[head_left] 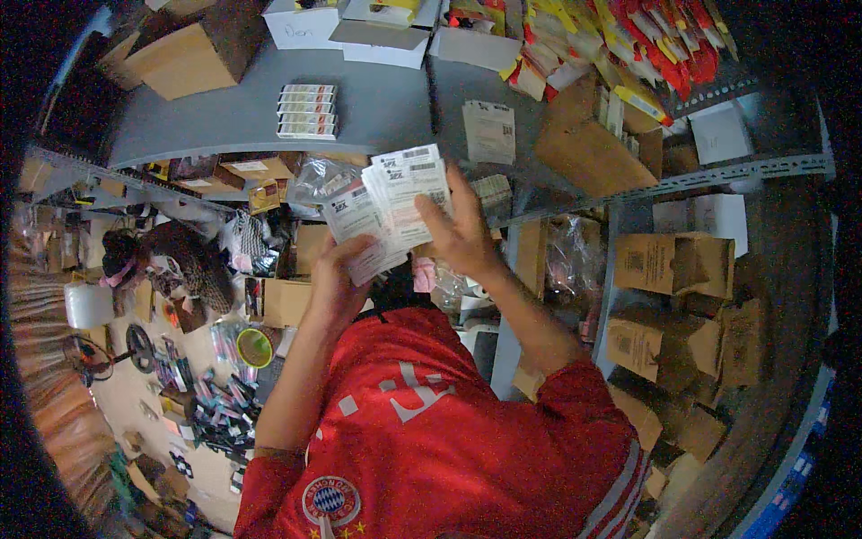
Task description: The person sorts through a stack of shipping labels, then sits on the floor to apply them to small cardboard boxes and black poly mailers. They handle the labels and packages by hand, placing the labeled items on the floor.
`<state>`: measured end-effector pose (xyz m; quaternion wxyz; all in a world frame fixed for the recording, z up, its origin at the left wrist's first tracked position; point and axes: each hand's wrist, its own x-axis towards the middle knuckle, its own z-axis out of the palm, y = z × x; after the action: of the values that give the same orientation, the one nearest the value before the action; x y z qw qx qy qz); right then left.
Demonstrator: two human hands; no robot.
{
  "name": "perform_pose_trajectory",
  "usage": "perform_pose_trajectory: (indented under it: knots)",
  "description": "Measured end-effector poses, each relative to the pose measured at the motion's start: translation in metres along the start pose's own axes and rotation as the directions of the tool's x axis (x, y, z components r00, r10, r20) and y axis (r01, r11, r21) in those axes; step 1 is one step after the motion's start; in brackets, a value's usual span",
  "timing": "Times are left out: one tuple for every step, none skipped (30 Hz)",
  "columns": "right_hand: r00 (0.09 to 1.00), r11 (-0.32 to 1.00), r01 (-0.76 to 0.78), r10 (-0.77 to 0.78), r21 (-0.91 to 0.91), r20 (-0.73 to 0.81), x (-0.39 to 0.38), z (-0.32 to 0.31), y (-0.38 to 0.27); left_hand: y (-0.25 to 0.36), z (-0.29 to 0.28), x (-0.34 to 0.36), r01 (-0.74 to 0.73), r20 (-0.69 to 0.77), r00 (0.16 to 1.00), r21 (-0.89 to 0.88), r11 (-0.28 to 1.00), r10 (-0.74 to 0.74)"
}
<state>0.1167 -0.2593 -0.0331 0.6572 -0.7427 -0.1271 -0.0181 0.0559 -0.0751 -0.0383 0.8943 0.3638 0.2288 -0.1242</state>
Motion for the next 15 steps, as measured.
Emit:
perform_pose_trajectory:
  knots:
    - [0.999, 1.0, 0.012, -0.012, -0.002, 0.03, 0.003, -0.01, -0.002, -0.001, 0.003, 0.002, 0.02, 0.004, 1.0, -0.01, 1.0, -0.02]
    - [0.998, 0.999, 0.032, -0.032, -0.003, 0.061, 0.007, -0.02, -0.005, -0.002, 0.007, 0.004, 0.053, -0.028, 0.998, -0.009, 0.999, -0.054]
    - [0.999, 0.998, 0.018, -0.014, -0.064, 0.05, 0.01, -0.025, -0.006, -0.003, 0.01, 0.006, 0.022, 0.031, 0.999, 0.023, 0.999, -0.023]
    - [0.998, 0.997, 0.008, -0.003, -0.08, 0.063, 0.011, -0.03, -0.007, -0.004, 0.014, 0.007, 0.008, 0.047, 0.999, 0.063, 0.998, -0.011]
    - [0.998, 0.995, -0.014, 0.019, -0.094, 0.056, 0.011, -0.033, -0.006, -0.005, 0.017, 0.008, -0.005, 0.058, 0.998, 0.102, 0.995, -0.001]
    - [0.998, 0.994, -0.026, 0.032, -0.107, 0.057, 0.01, -0.034, -0.004, -0.006, 0.021, 0.01, -0.024, 0.05, 0.999, 0.174, 0.984, 0.016]
    - [1.0, 0.991, 0.004, -0.002, -0.131, 0.022, 0.007, -0.034, -0.001, -0.007, 0.024, 0.013, -0.043, 0.041, 0.999, 0.247, 0.968, 0.034]
    - [0.999, 0.987, 0.043, -0.045, -0.156, -0.008, 0.004, -0.032, 0.003, -0.009, 0.027, 0.015, -0.075, 0.038, 0.997, 0.26, 0.963, 0.067]
    - [0.995, 0.978, 0.094, -0.1, -0.184, -0.022, 0.002, -0.032, 0.007, -0.011, 0.03, 0.017, -0.106, 0.035, 0.994, 0.273, 0.956, 0.1]
    - [0.996, 0.982, 0.055, -0.065, -0.179, -0.054, 0.0, -0.032, 0.012, -0.013, 0.032, 0.02, -0.124, 0.031, 0.992, 0.264, 0.957, 0.12]
    - [0.996, 0.984, 0.027, -0.041, -0.176, -0.074, -0.001, -0.033, 0.016, -0.014, 0.033, 0.021, -0.141, 0.028, 0.99, 0.254, 0.957, 0.139]
    - [0.995, 0.985, 0.033, -0.049, -0.171, -0.09, 0.0, -0.038, 0.019, -0.017, 0.033, 0.023, -0.139, 0.011, 0.99, 0.257, 0.956, 0.141]
    - [0.988, 0.976, 0.025, -0.057, -0.215, -0.145, 0.004, -0.042, 0.022, -0.018, 0.033, 0.026, -0.147, 0.043, 0.989, 0.241, 0.959, 0.141]
    - [0.976, 0.965, 0.046, -0.098, -0.258, -0.194, 0.011, -0.049, 0.023, -0.019, 0.031, 0.027, -0.134, 0.06, 0.991, 0.238, 0.962, 0.123]
    - [0.963, 0.938, 0.066, -0.149, -0.339, -0.225, 0.019, -0.06, 0.022, -0.021, 0.031, 0.03, -0.126, 0.083, 0.99, 0.218, 0.968, 0.11]
